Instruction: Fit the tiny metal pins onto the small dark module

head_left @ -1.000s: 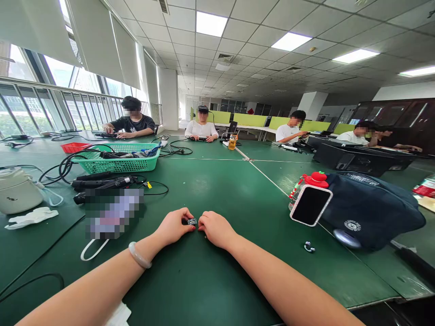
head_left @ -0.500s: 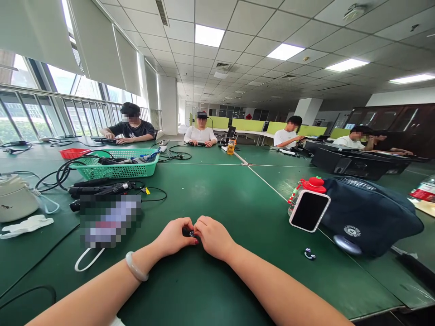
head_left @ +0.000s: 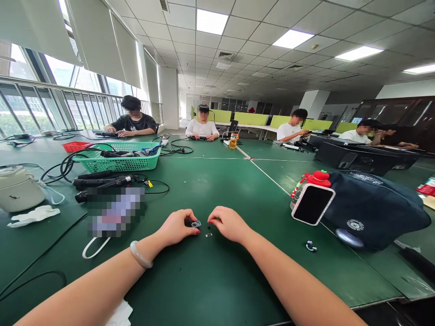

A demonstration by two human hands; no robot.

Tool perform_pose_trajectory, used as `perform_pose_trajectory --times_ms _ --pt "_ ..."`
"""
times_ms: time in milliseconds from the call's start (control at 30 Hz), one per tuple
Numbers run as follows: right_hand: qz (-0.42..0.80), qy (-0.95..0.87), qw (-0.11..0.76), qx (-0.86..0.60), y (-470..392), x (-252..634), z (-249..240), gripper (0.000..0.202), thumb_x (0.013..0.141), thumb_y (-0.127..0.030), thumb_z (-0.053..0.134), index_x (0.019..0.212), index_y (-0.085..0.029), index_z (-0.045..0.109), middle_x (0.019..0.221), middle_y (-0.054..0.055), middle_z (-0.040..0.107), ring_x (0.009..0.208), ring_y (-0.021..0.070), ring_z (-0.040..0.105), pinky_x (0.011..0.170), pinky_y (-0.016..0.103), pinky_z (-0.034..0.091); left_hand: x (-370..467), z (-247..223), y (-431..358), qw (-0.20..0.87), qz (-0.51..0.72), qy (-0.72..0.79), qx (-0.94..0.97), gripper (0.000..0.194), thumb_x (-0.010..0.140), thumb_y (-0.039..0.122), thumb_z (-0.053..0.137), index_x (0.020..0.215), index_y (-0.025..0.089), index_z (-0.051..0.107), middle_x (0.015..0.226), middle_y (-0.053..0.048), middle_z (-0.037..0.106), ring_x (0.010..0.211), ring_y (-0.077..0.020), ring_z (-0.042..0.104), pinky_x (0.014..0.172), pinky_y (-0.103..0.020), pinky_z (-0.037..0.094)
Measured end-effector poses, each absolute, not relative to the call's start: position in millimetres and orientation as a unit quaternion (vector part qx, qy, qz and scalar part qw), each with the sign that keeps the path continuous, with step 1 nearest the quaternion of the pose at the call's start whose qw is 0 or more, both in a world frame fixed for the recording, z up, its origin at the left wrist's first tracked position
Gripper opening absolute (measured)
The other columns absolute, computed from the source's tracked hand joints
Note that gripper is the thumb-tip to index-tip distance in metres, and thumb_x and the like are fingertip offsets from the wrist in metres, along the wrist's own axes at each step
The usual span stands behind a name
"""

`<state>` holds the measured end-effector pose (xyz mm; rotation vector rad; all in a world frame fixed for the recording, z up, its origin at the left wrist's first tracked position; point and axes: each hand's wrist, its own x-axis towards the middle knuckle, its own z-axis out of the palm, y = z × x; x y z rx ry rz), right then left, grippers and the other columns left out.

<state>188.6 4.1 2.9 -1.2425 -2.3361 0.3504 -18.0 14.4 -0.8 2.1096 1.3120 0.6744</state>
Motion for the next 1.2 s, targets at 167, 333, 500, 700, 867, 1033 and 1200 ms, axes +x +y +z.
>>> perform_pose_trajectory --times_ms 167,333,500,700,867,1033,1200 --pt "0.225 -0.845 0.161 -0.458 4 203 2 0.012 0.071 -0.026 0.065 0.083 -0.023 0.065 0.075 -0.003 0.058 0.067 0.0108 0.051 0.058 0.021 0.038 -19 -3 16 0.290 0.253 0.486 0.785 0.027 0.057 0.039 0.069 0.072 0.020 0.057 0.080 -0.001 0.067 0.075 -0.0176 0.059 0.068 -0.027 0.044" --pt "0.170 -0.855 0.188 -0.453 3 191 -4 0.007 0.076 -0.024 0.060 0.082 -0.022 0.063 0.076 -0.002 0.056 0.070 0.0110 0.051 0.063 0.022 0.037 -18 -2 15 0.293 0.253 0.487 0.783 0.027 0.057 0.039 0.069 0.072 0.020 0.057 0.080 0.000 0.067 0.075 -0.0175 0.059 0.067 -0.027 0.044" --pt "0.147 -0.835 0.207 -0.488 8 183 -13 0.005 0.077 -0.021 0.057 0.078 -0.020 0.062 0.076 0.000 0.056 0.070 0.0114 0.051 0.064 0.022 0.038 -17 -2 15 0.294 0.248 0.486 0.785 0.027 0.057 0.039 0.069 0.073 0.019 0.057 0.081 -0.001 0.067 0.076 -0.0177 0.059 0.068 -0.027 0.044" --pt "0.188 -0.815 0.285 -0.469 3 174 -12 0.012 0.078 -0.015 0.051 0.071 -0.019 0.060 0.071 -0.001 0.059 0.066 0.0114 0.051 0.063 0.022 0.038 -17 -3 15 0.319 0.262 0.477 0.776 0.028 0.057 0.038 0.070 0.074 0.019 0.056 0.080 -0.001 0.065 0.075 -0.0173 0.059 0.068 -0.028 0.044" --pt "0.267 -0.757 0.392 -0.450 -6 164 -7 0.012 0.080 -0.020 0.050 0.075 -0.020 0.061 0.071 -0.002 0.060 0.060 0.0105 0.050 0.058 0.022 0.039 -15 -2 15 0.376 0.296 0.449 0.755 0.027 0.057 0.032 0.071 0.072 0.017 0.054 0.076 0.000 0.064 0.072 -0.0154 0.058 0.067 -0.028 0.044" --pt "0.223 -0.760 0.438 -0.426 -8 161 -7 0.009 0.078 -0.018 0.053 0.072 -0.020 0.059 0.073 -0.001 0.056 0.063 0.0103 0.048 0.059 0.022 0.039 -14 -2 15 0.491 0.328 0.398 0.702 0.026 0.057 0.023 0.072 0.071 0.016 0.051 0.072 0.001 0.062 0.067 -0.0124 0.058 0.065 -0.026 0.044" --pt "0.198 -0.777 0.454 -0.388 -9 163 -9 0.009 0.081 -0.020 0.053 0.076 -0.020 0.060 0.075 0.000 0.056 0.062 0.0103 0.048 0.057 0.022 0.040 -15 -5 16 0.570 0.357 0.373 0.639 0.029 0.056 0.022 0.074 0.071 0.015 0.050 0.068 0.003 0.061 0.062 -0.0088 0.055 0.062 -0.023 0.042"
